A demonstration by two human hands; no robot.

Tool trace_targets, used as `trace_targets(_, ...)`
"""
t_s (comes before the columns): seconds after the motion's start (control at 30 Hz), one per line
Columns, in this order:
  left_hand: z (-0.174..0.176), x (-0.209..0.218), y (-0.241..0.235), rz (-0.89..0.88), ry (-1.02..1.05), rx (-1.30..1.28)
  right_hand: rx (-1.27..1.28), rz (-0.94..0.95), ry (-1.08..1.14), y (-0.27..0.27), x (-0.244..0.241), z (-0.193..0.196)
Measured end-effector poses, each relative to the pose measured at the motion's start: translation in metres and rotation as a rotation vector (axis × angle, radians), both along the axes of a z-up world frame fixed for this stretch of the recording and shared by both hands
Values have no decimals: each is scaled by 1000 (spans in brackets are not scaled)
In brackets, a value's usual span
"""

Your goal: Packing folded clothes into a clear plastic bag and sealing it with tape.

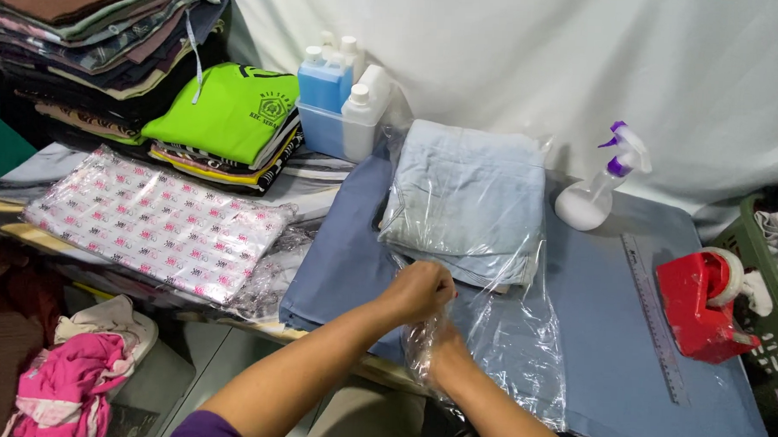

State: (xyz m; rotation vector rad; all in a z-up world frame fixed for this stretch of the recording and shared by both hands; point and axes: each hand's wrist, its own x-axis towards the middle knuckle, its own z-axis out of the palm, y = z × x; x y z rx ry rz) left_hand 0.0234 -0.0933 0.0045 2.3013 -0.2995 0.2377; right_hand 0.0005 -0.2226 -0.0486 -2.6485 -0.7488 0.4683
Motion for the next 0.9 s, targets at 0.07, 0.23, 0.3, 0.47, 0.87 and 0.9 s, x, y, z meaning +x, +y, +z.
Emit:
trace_targets(0.07, -8, 3, -1, -10, 59, 31, -19, 51, -2, -5, -14, 15)
trace_targets(0.23, -10, -4, -3, 47, 170, -5, 50, 295, -300, -23, -25, -2)
trace_targets(0.3, -7, -9, -5, 130, 135, -111, 352, 367, -716, -23, -36, 18)
trace_targets(0.47, -24, -22, -2, 35, 138, -254, -14, 155, -229, -19, -45, 37)
trace_targets(0.87, -50, -20, 23, -460, 197, -323, 213, 273, -295, -66, -85, 7)
trace_targets(0.9, -53, -18, 25, -496, 277, -402, 215, 296, -193, -69, -90, 18)
